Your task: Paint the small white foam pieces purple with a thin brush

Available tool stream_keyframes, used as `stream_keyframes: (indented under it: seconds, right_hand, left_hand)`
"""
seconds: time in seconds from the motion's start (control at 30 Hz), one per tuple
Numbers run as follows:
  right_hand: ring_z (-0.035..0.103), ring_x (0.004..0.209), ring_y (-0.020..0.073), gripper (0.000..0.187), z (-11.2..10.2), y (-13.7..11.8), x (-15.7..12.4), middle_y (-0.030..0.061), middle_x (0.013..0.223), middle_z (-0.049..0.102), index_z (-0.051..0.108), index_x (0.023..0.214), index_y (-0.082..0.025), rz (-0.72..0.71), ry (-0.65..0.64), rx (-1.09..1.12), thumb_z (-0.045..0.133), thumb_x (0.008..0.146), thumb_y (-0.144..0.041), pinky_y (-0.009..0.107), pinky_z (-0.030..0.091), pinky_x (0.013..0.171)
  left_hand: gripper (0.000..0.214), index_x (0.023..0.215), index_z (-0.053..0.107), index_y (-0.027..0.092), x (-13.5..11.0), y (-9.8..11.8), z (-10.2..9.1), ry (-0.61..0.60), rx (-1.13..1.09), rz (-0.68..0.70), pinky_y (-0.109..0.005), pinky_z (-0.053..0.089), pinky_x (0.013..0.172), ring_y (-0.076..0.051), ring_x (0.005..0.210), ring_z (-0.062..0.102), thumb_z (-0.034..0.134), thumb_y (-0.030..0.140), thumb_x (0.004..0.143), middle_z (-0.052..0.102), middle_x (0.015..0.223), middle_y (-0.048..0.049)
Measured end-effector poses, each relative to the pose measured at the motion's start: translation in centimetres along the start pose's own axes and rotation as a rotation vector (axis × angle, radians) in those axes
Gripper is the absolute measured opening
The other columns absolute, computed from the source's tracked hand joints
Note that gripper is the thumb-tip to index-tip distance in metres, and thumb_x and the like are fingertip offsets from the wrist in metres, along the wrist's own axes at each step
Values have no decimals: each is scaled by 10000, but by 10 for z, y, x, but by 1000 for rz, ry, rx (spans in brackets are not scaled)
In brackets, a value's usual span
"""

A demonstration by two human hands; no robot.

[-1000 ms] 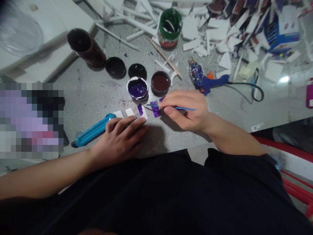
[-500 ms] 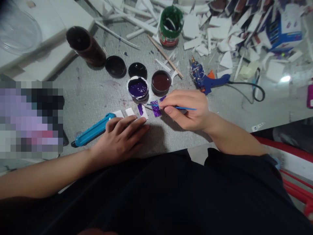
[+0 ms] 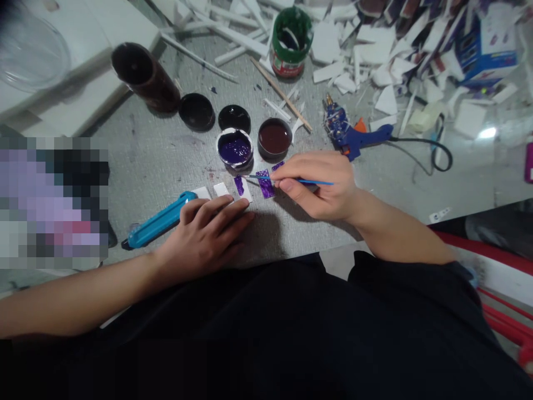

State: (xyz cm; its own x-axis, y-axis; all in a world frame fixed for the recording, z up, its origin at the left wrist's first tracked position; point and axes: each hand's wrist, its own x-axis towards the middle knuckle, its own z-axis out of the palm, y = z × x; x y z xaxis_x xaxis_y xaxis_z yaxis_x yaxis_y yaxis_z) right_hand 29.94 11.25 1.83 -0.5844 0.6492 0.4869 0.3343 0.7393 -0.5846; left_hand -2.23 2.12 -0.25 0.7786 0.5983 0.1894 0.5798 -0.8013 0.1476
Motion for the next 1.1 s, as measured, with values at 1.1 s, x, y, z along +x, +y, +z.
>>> stream_keyframes:
  seconds: [1.1]
  right_hand:
    - [826,698,175,137,3,3,-1,1,881,902,888,1165,-307,-51,28,-55,758,1130,-288,328,663,605]
  left_hand:
    - [513,1611,791,214,-2,-1,1,-30,2,-5,-497,507,1177,-373,1492,625,732,432,1150,765,1678,-151]
